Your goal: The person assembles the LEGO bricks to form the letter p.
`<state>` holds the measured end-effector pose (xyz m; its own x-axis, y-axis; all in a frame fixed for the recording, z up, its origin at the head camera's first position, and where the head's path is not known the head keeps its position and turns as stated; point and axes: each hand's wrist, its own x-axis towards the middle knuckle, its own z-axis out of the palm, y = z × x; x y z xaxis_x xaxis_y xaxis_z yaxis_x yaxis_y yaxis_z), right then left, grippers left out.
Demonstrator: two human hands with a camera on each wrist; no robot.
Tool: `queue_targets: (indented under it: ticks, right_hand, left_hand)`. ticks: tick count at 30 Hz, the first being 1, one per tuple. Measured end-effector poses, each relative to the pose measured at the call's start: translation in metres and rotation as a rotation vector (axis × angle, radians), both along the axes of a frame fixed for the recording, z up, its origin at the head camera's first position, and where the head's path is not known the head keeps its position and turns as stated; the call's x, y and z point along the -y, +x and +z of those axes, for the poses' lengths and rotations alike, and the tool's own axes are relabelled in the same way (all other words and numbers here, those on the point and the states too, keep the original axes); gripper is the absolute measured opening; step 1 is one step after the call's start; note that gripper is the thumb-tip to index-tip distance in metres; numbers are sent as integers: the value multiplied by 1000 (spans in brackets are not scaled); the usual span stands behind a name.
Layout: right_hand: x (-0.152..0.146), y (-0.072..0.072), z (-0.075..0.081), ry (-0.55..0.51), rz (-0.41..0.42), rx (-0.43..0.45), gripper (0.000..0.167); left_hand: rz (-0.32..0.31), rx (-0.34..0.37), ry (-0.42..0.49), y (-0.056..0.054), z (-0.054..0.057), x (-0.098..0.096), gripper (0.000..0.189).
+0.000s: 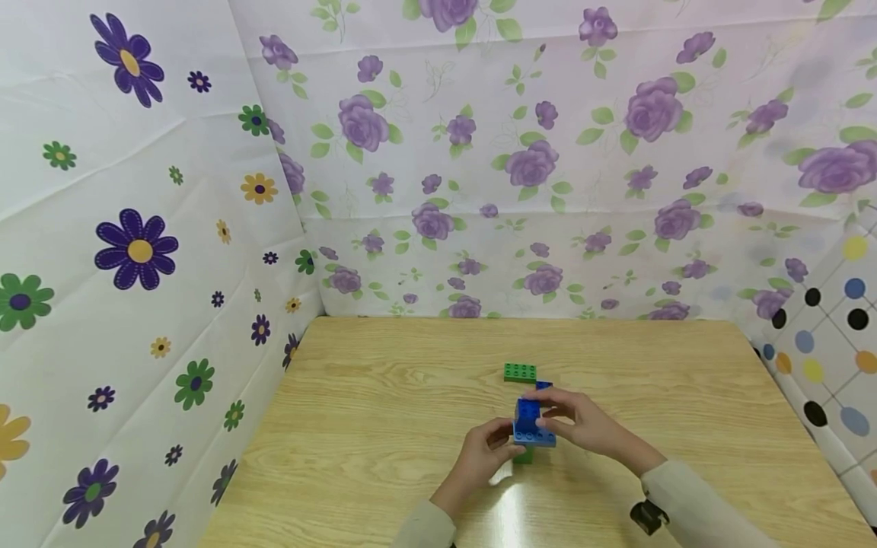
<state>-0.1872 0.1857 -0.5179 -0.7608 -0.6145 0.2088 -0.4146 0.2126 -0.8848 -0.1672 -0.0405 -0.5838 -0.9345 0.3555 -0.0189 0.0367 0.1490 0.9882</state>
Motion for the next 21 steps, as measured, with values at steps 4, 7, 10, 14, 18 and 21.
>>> queue_targets:
  ticks: [4, 7, 10, 14, 18, 21]
  right_hand:
    - [0, 1, 0, -10, 11, -10, 39]
    - [0, 3, 0, -12, 14, -14, 39]
    - [0, 4, 1, -6, 11, -11, 38]
    - [1, 6, 2, 12, 7, 2, 38]
    - [1, 6, 0, 28, 7, 7, 38]
    - [1, 6, -1, 31, 11, 4, 38]
  left_hand:
    - [-1, -5, -4, 0, 0, 0, 37]
    - [-2, -10, -2, 0, 0, 0, 37]
    - [-2, -9, 1, 0, 0, 0, 37]
    - [-3, -3, -1, 1, 1, 0, 36]
    - [-3, 1, -8, 1, 2, 0, 37]
    - [-1, 0, -10, 1, 2, 0, 37]
